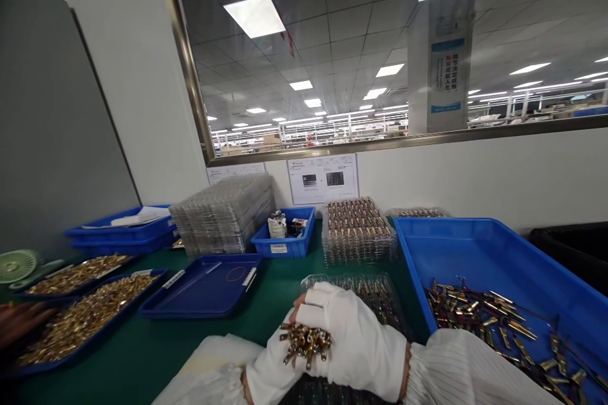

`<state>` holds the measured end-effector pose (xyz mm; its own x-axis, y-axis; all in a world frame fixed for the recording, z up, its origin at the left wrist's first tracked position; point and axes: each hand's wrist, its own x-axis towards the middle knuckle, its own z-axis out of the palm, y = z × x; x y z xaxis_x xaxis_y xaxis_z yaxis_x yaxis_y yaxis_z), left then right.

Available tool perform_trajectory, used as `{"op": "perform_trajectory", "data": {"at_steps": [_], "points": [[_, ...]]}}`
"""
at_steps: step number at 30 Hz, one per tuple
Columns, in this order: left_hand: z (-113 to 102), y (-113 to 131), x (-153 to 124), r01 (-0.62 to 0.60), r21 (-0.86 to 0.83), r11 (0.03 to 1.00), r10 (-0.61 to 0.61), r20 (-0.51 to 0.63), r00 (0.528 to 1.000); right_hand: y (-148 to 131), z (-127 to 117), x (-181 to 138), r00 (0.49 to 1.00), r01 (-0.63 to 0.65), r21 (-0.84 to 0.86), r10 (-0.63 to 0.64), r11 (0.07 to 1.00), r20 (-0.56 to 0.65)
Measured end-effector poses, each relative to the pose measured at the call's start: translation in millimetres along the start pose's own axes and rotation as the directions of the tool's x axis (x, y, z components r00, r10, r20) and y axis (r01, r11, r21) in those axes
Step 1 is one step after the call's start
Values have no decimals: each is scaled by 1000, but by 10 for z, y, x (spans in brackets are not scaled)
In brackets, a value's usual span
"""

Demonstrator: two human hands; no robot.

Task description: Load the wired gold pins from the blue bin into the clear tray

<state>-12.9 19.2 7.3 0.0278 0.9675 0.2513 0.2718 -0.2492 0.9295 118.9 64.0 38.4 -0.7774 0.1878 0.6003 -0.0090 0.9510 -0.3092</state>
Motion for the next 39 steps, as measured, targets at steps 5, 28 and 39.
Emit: {"op": "perform_trajectory", "data": {"at_steps": [5, 28, 39], "points": [[21, -29, 58, 52, -177, 983, -76, -129, 989, 48, 21, -15, 994, -108, 126, 107, 986, 18], [109, -48, 78, 432, -462, 775, -306, 324, 895, 194, 127, -33, 748, -501, 709, 660, 495, 68], [67, -101, 143, 422, -620, 661, -316, 280, 907, 261, 73, 16, 684, -405, 893, 713, 194, 155]]}}
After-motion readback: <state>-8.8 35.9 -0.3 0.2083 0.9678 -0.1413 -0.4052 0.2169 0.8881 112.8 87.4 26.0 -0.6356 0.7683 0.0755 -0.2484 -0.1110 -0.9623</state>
